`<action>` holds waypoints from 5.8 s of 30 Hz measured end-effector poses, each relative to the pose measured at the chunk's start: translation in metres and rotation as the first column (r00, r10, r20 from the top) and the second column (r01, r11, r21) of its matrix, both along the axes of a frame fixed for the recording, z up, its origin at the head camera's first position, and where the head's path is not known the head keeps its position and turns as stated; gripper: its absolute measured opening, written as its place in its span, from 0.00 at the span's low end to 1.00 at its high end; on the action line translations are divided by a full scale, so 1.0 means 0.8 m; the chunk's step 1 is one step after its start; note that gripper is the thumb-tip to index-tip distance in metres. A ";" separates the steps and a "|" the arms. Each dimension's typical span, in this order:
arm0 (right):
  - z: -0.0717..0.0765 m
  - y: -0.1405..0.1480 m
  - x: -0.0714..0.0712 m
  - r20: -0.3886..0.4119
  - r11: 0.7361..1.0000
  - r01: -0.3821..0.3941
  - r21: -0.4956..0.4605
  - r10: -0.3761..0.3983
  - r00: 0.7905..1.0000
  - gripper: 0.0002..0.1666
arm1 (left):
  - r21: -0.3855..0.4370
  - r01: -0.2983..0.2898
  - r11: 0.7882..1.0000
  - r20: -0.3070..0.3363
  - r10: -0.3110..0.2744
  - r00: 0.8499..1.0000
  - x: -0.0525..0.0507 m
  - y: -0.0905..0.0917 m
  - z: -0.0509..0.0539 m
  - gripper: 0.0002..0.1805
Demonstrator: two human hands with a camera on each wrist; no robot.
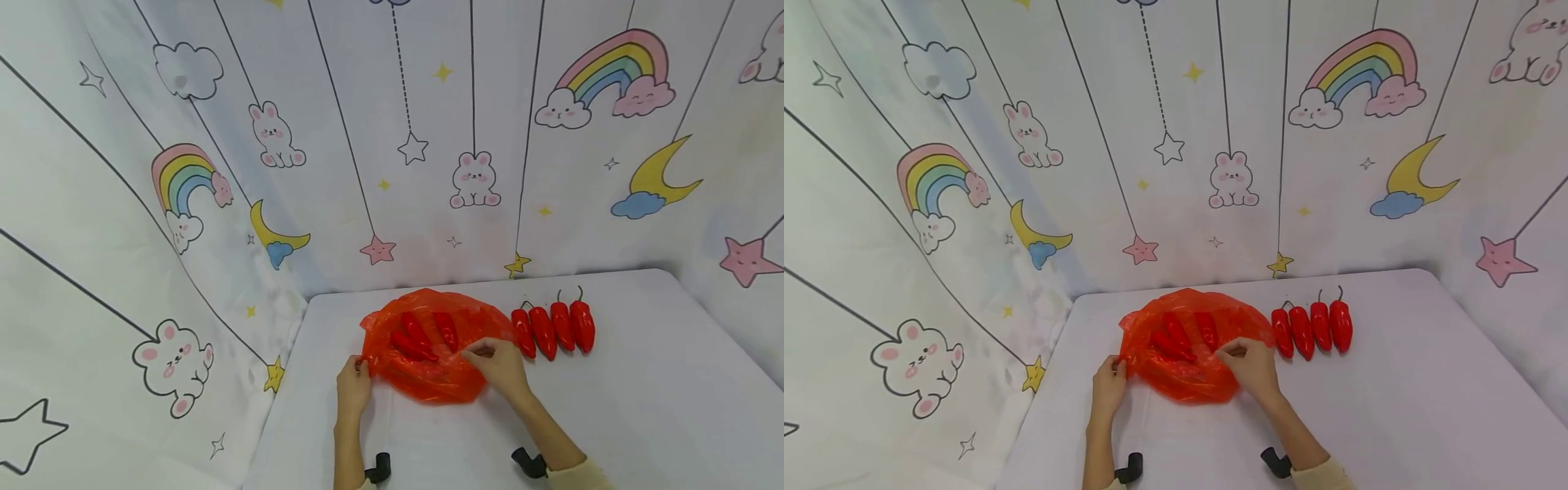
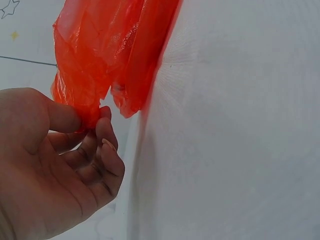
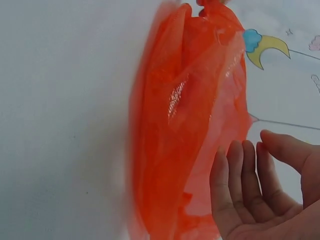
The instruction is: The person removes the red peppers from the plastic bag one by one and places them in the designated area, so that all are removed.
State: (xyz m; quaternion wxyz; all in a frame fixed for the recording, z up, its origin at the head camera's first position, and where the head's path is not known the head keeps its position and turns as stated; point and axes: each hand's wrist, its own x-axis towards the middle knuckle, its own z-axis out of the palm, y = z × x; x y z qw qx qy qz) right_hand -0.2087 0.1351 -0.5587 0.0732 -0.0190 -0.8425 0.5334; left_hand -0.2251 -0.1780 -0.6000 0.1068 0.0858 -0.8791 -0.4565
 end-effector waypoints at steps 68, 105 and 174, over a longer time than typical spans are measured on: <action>-0.051 -0.049 -0.023 0.144 0.953 -0.299 0.042 0.291 0.946 0.13 | 0.005 0.003 1.000 -0.021 -0.003 1.000 -0.001 0.000 -0.004 0.09; -0.036 -0.032 -0.008 0.086 0.996 -0.083 -0.034 0.086 0.993 0.15 | -0.014 -0.005 1.000 -0.019 0.005 1.000 0.001 0.000 0.001 0.09; -0.022 0.014 0.037 0.057 0.979 0.119 -0.166 -0.111 0.992 0.28 | -0.049 0.013 0.999 -0.050 -0.016 0.999 -0.003 0.002 -0.004 0.08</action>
